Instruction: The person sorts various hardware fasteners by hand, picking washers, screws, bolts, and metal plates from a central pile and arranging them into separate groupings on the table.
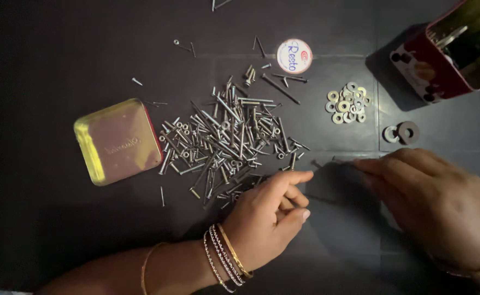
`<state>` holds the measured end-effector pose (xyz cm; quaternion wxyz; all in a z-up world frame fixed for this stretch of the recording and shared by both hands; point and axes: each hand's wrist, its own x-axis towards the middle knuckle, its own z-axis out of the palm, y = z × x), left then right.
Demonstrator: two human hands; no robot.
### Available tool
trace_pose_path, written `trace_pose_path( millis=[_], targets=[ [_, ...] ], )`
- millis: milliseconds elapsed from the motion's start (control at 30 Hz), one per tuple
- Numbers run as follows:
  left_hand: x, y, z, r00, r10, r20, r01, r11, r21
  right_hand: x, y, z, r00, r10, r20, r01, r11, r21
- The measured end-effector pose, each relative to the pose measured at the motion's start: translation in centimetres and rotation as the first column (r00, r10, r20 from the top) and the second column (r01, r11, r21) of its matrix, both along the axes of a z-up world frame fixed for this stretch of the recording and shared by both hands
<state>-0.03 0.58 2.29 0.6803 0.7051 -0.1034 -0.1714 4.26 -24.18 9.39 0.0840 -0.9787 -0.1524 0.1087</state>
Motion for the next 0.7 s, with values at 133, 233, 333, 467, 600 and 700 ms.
trace_pose_path(
  millis=[133, 233, 333, 467, 600, 700],
  targets=[
    [-0.4, 0.3, -0.1, 0.929, -0.075, 0.362, -0.041, 0.952, 0.304, -0.1, -0.5, -0.7, 0.978, 0.187, 0.094, -0.191, 0.981, 0.042],
    [-0.1, 0.3, 0.0, 0.841, -0.171, 0.513, -0.116, 0.870, 0.480, 0.0, -0.5, -1.1, 0.956, 0.288, 0.063, -0.286, 0.958, -0.035],
    [0.1, 0.2, -0.3, 0.820, -0.197, 0.537, -0.134, 0.846, 0.515, -0.3, -0.1, -1.6, 0.960, 0.273, 0.067, -0.273, 0.962, -0.009],
    [0.2, 0.2, -0.8, 0.822, -0.208, 0.529, -0.130, 0.837, 0.532, -0.3, 1.0, -2.0, 0.966, 0.253, 0.056, -0.252, 0.967, -0.025],
    [0.3, 0.5, -0.9, 0.809, -0.178, 0.560, -0.118, 0.884, 0.452, 0.0, 2.7, -2.1, 0.972, 0.228, 0.054, -0.233, 0.966, 0.111],
    [0.4, 0.5, -1.0, 0.797, -0.193, 0.572, -0.136, 0.866, 0.482, 0.3, 3.1, -1.9, 0.970, 0.240, 0.043, -0.244, 0.956, 0.162]
  ],
)
